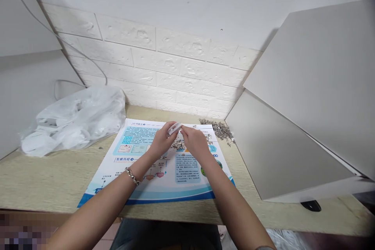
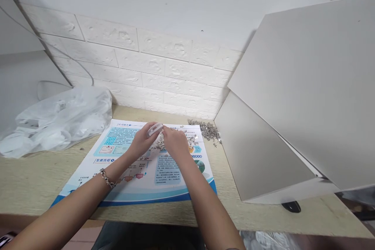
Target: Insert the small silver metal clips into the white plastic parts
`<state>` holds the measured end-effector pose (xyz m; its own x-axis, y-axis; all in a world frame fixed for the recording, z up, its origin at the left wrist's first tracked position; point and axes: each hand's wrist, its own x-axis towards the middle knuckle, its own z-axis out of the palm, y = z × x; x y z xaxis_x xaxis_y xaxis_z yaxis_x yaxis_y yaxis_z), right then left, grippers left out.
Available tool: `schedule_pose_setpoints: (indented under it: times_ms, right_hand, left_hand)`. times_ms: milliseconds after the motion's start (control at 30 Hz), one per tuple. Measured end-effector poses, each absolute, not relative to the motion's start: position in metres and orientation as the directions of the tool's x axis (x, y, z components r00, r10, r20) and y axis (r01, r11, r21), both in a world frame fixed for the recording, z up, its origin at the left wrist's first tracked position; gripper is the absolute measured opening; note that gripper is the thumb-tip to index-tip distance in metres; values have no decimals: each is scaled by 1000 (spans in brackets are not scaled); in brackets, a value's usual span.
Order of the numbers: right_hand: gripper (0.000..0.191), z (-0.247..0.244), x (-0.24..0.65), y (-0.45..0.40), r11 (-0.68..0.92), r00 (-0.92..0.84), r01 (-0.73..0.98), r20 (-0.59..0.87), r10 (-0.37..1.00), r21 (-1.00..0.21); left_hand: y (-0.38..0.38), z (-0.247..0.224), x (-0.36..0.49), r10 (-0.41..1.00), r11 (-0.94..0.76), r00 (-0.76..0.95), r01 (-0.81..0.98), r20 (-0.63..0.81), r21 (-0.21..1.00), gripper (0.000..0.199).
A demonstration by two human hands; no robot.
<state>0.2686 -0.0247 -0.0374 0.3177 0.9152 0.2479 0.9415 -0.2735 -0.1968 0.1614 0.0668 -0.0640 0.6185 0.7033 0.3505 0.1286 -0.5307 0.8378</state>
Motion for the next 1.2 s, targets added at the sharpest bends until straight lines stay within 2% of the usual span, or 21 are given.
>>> schedule_pose_setpoints:
  times_ms: [100, 233, 700, 900, 1200]
  right_hand:
    - [34, -38, 267, -22, -301, 333, 939, 230, 914, -164]
    - [38, -41, 264, -21, -338, 377, 920, 209, 903, -197]
    - [40, -40, 264, -23, -331, 377, 917, 211, 902, -222]
    - [40, -41, 263, -22, -383, 436, 890, 222, 872, -246]
    - [41, -37, 264, -23, -344, 364, 931, 217, 906, -124]
  left_hand:
    - [68, -68, 162, 690, -537, 631, 118, 355, 835, 37]
    - [69, -72, 162, 695, -519, 635, 118, 338, 846, 42]
    - [70, -64, 162, 676, -377, 671, -40, 304, 925, 34]
    - [68, -61, 161, 678, -382, 664, -49, 316, 923, 35]
    - [66, -67, 163, 715, -410, 631, 32, 300, 911, 37]
